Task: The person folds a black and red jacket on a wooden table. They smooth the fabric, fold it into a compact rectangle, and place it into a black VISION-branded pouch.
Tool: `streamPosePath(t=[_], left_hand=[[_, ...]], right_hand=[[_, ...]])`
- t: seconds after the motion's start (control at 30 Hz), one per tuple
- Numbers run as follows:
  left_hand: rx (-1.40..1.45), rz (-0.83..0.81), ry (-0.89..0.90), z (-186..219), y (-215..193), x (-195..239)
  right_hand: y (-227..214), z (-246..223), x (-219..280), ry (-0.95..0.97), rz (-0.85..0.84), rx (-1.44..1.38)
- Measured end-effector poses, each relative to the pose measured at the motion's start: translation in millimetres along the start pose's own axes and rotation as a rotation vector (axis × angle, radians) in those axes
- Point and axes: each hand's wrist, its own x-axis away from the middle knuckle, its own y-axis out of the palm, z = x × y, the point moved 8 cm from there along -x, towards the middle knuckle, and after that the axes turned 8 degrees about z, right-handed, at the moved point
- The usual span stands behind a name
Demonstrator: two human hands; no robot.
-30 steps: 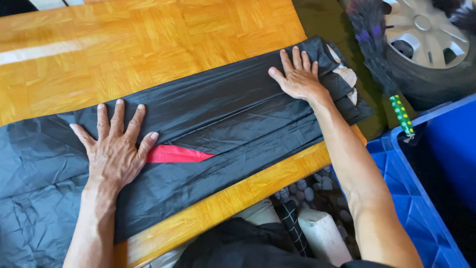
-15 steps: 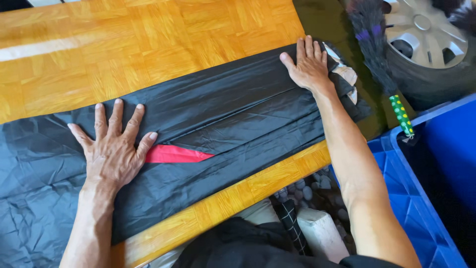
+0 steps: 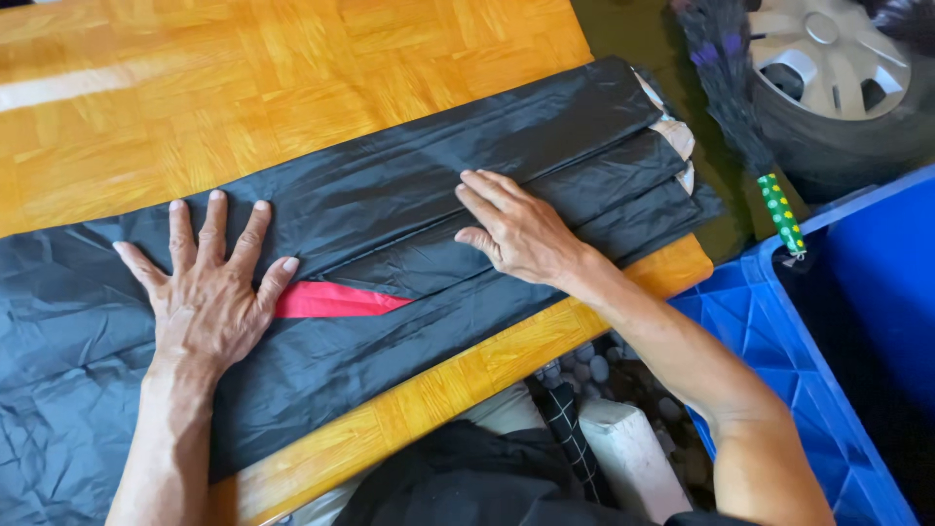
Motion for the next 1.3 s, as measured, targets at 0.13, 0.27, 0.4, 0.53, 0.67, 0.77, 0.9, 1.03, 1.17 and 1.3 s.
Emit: streamPosePath(t=[0.13,0.27,0.4,0.53,0.67,0.77,0.9,1.03,1.17,1.3], left_hand=[[-0.012,0.017,0.005,-0.2,-1.9,0.1],[0.002,-0.003,-0.012,-4.0,3.5,1.4],[0.0,-0.008,-0.01,-3.6,3.0,1.1],[-0.007,0.004,0.002,-2.2,2.2,0.6],[-0.017,0.004,0.003,-4.0,3.7,1.9],[-0.011,-0.042,-0.025,-2.7,1.6,-0.1],[-0.014,-0.011,-0.008,-3.4,3.7,0.6],[-0.005,0.029,0.003,1.5,-6.1,3.1],[0.031,-0.032,-0.019,1.2,-5.2,-1.0],[0.017,0.011,-0.008,1.6,-8.2,1.4]], right_hand=[[-13.5,46.2,12.3,0.107,0.053,0.15],[-28.8,106.6,39.3,0.233,0.115,0.365],[-30.0,163.7,62.9,0.35,0.09,0.518],[-33.5,174.3,67.6,0.343,0.153,0.607],[-33.1,182.8,73.1,0.446,0.151,0.64],[-33.5,191.1,75.7,0.554,0.146,0.695],[-30.8,200.4,73.5,0.686,0.046,0.656],[-30.6,171.3,44.9,0.83,-0.115,0.609],[-18.6,73.3,-24.1,0.606,-0.01,0.318],[50.1,7.2,-87.1,0.332,0.061,0.001]])
